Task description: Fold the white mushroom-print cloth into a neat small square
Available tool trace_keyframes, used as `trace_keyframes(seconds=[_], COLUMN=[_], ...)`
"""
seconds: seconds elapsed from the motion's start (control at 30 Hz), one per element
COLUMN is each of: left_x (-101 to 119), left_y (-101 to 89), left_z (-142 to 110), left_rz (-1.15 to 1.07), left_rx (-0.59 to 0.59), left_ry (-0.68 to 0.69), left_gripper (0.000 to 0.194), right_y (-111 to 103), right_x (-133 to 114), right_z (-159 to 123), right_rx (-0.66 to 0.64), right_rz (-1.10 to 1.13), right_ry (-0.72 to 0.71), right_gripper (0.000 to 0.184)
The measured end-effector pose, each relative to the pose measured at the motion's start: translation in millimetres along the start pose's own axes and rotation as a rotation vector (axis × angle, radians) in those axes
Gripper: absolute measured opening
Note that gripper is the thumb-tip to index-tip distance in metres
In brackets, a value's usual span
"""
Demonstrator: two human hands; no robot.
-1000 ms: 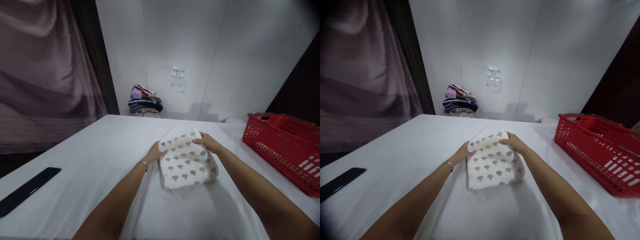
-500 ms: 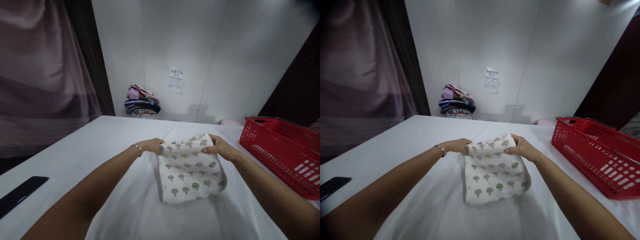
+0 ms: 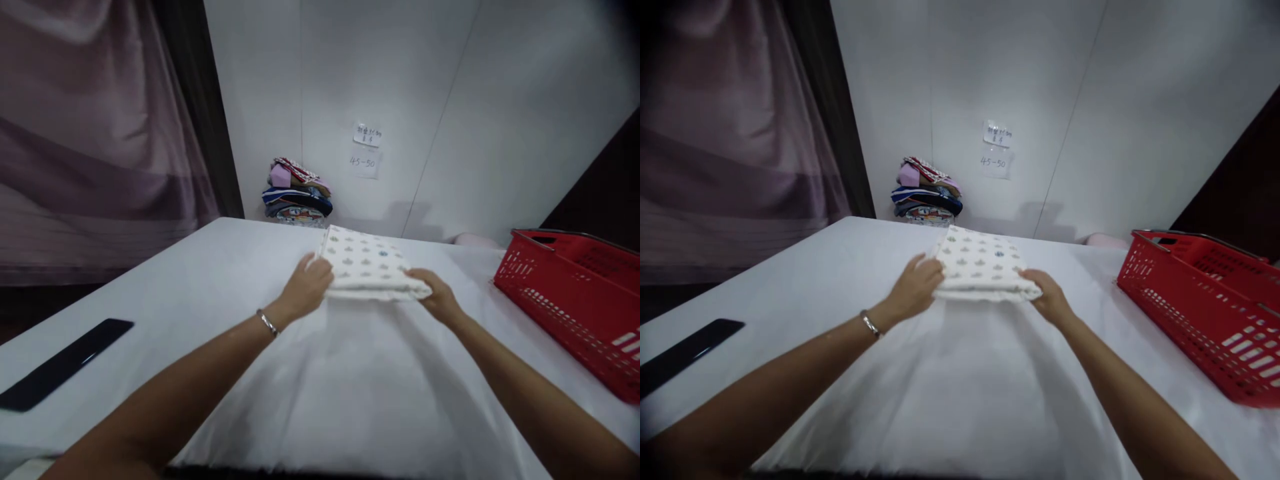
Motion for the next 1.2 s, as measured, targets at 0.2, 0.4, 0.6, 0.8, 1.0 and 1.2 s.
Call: trace_keyframes(seconds=[0.2,0.4,0.6,0.8,1.0,1.2], left_x=[53.0,49.1,48.2,55.1,69.1,72.4], left_y=[54.5,36.3,32.4,32.8,36.1,34.9], left_z=[-90.6,-98.5,-85.5,-69.1,-86.8,-101.6], left_rz=[-0.183,-0.417,-0.404,-0.264,-0.186,-0.392], left_rx=[-0.243,-0.244,-0.247,-0.323,-0.279,-0.186], left_ry=[-0.112,-0.252,-0.321,-0.237,-0.261,-0.437], left_gripper=[0.033,0.049,0.031,0.031,0.028,0.034], right_y=[32.5,15.5,24.2,36.0,30.4,24.0], right_x=[16.4,5.9,-34.1,-30.0,-24.8,-28.7], right_z=[-116.5,-106.7,-100.2,-108.8,-123.4,-119.7], right_rx=[-0.294,-0.323,-0.308,-0.326,-0.254,-0.356], right_rz=[0.043,0.072,-0.116,-0.29,-0.242,-0.143], right_ry=[0.145,0.345,0.171,0.11,0.063,0.204], right_gripper=[0.039,0.034,0.036,0.036,0.036,0.038])
Point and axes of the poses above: each hand's wrist, its own z-axis towards the middle knuckle, its own y-axis out of the palm, x = y × z, the point moved 3 cm from there along z, towards the middle knuckle, and after that the axes turned 9 degrees about x, right-handed, at the moved point
